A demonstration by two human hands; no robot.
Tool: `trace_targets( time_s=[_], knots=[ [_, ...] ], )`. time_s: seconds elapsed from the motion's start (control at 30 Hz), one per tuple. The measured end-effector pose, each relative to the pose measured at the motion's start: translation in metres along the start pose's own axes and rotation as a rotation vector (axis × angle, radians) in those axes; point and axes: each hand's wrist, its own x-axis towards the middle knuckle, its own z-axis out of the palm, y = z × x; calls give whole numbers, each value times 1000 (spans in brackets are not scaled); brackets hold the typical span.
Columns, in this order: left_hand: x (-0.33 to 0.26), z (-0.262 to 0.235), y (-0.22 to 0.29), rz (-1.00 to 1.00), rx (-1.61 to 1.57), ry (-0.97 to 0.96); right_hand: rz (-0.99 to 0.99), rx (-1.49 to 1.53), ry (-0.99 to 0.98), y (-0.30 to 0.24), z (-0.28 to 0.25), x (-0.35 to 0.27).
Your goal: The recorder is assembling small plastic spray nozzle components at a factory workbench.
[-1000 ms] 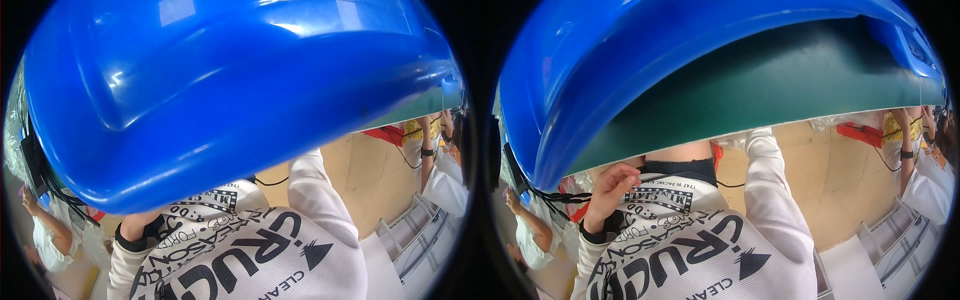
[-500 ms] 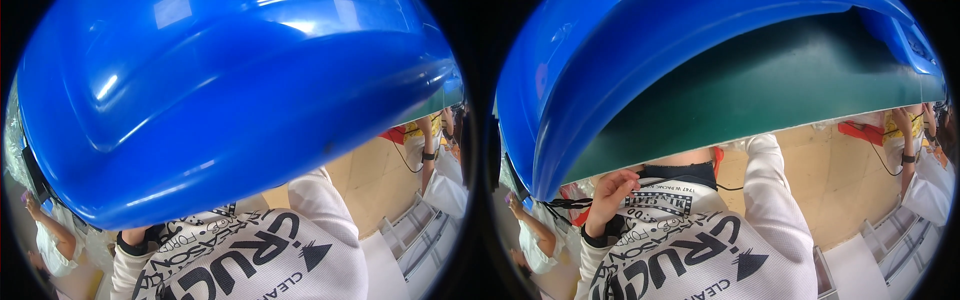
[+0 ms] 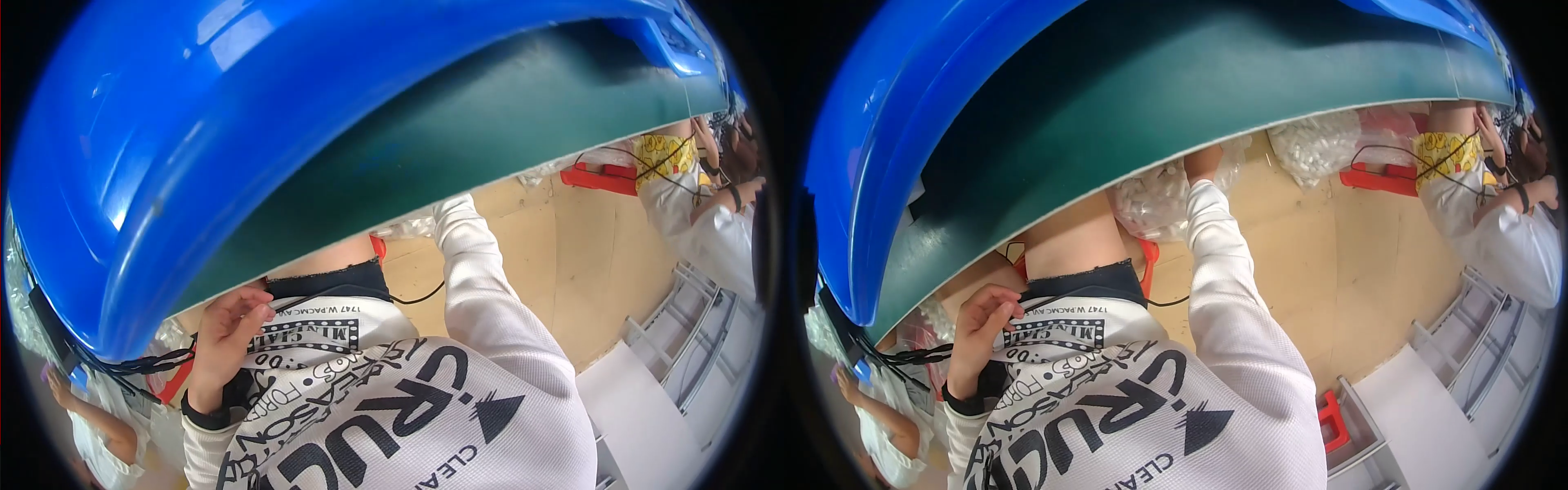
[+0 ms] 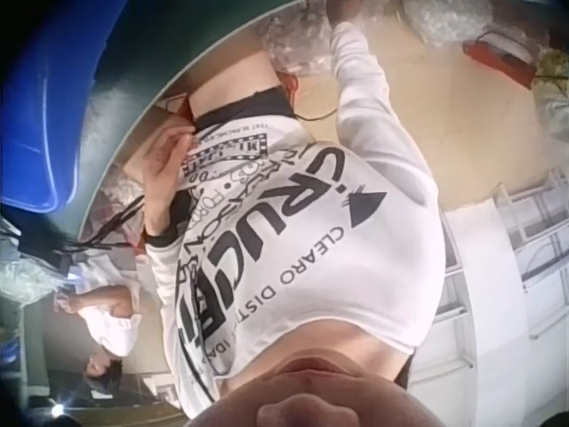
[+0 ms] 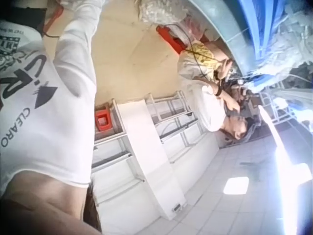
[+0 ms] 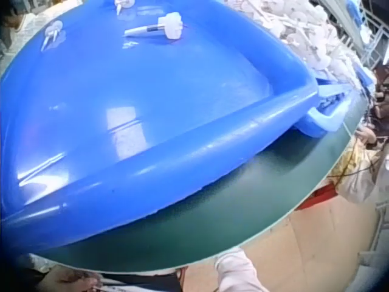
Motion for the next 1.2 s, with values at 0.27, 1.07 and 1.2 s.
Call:
trace_targets(
  time_s=[0.27,1.07,1.2],
  knots=[
    [-3,-3,-4,39,4,-16,930,793,-161,-57,-36,19],
    [0,-1,2,33,10,0,297,-108,-249,-4,-3,-15],
    [-4,-6,-4,32,5,36,487,-504,-242,-31,5,4]
  ],
)
